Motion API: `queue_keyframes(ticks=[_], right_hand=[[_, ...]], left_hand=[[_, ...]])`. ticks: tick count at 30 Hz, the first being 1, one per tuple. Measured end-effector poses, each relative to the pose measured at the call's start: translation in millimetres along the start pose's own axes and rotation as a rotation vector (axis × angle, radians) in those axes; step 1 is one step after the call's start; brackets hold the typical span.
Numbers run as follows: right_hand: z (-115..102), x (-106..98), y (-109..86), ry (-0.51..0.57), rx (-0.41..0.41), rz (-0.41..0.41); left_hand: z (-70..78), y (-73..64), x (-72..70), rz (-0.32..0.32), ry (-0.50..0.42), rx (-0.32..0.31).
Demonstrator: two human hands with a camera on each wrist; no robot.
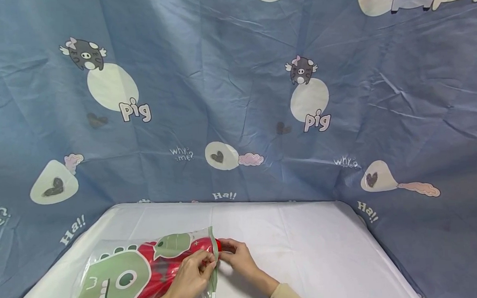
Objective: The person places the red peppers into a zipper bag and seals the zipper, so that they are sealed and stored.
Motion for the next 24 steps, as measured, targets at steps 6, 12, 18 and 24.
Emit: queue_keyframes(ticks=[6, 12, 18, 24], right_hand=[[22.5, 2.2, 7.4, -0.008, 0.014, 0.055], [28.1, 6.5, 10.5, -0.047, 0.045, 0.058], [23.7, 11.9, 11.4, -0.092, 0.056, 0.055], [19.6, 15.1, 10.1, -0.116, 0.054, 0.063]], left_hand=[[-0.9, 0.1, -0.3, -0.024, -0.003, -0.002], [-3.1, -0.6, 2.2, -0.026, -0.006, 0.012], [-3.5, -0.1, 2.4, -0.036, 0.019, 0.015], [-2.1, -1.4, 2.5, -0.074, -0.004, -0.019]])
Point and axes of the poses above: each hand's wrist, its own y-axis towards the middle knuckle, its own x-axis out of the palm, z = x × y, the point moved 2 cm from there along y, towards the middle knuckle, and after that the axes turned 5 degrees about x, right-handed, at the moved point
